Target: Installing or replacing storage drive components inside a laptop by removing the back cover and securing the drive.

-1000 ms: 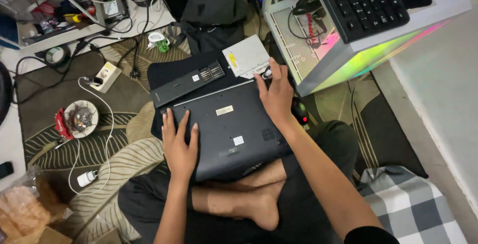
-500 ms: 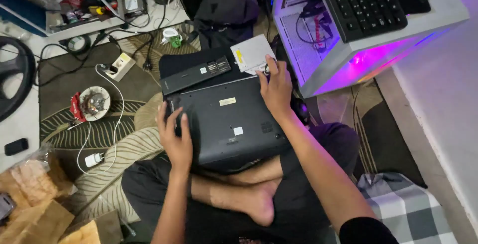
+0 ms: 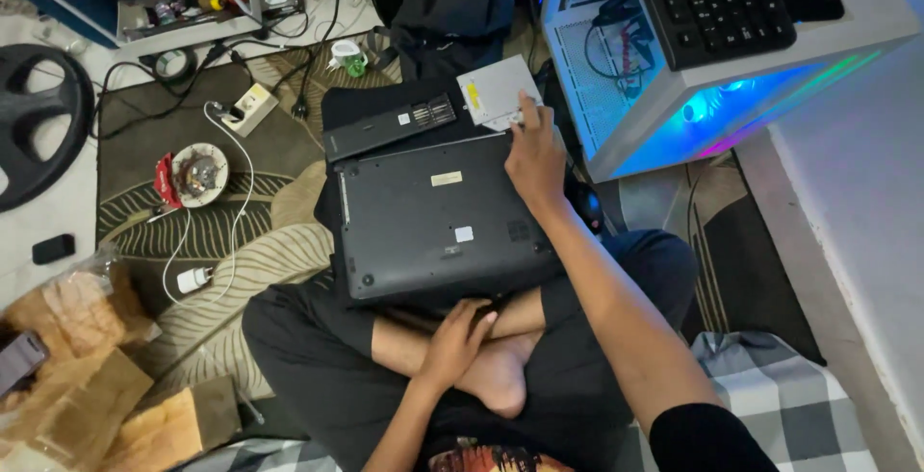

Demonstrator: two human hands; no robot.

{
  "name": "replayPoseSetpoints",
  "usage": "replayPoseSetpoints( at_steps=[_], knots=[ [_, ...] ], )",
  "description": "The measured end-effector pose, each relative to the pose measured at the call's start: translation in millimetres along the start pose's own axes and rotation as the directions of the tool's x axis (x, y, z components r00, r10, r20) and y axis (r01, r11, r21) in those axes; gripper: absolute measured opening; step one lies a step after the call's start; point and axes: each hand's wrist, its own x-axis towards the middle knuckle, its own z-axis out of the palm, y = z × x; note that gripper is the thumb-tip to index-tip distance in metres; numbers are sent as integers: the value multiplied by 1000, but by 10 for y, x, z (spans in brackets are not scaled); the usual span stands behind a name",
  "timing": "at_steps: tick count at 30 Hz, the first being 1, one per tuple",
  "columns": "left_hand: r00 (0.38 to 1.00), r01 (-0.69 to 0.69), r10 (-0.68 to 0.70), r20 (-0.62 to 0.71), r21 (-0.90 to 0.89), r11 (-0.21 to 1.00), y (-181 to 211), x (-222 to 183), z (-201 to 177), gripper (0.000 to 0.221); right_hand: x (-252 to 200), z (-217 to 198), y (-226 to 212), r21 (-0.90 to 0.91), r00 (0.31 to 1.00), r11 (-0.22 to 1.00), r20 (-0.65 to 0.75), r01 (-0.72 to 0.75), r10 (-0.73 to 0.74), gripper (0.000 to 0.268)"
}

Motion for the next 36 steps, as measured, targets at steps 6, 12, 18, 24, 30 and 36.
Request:
replayPoseSetpoints(
  at_steps=[6,12,18,24,30,36],
  knots=[
    [857,288,-351,377,216,933,-113,200,14,72,68,-63,-6,-155,962,963,-123,222,-242,61],
    [919,166,-320,229,510,844,-390,307,198,85,69,-92,-108,-154,961,963,-137,220,-241,61],
    [954,130,-237,182,463,877,-193,333,288,74,53,-19,-51,-211,963,951,-99,227,-252,58],
    [970,-223,110,217,615,756,-926,514,519,46,41,24,40,-153,967,960,-74,232,-246,69],
    [988,-37,-62,142,602,798,-825,477,484,55,33,46,-5,16,973,982,-143,186,-182,64],
    [1000,10,4,-27,517,856,-1084,418,762,48,49,28,6,0,960,974,-167,228,-225,65]
  ],
)
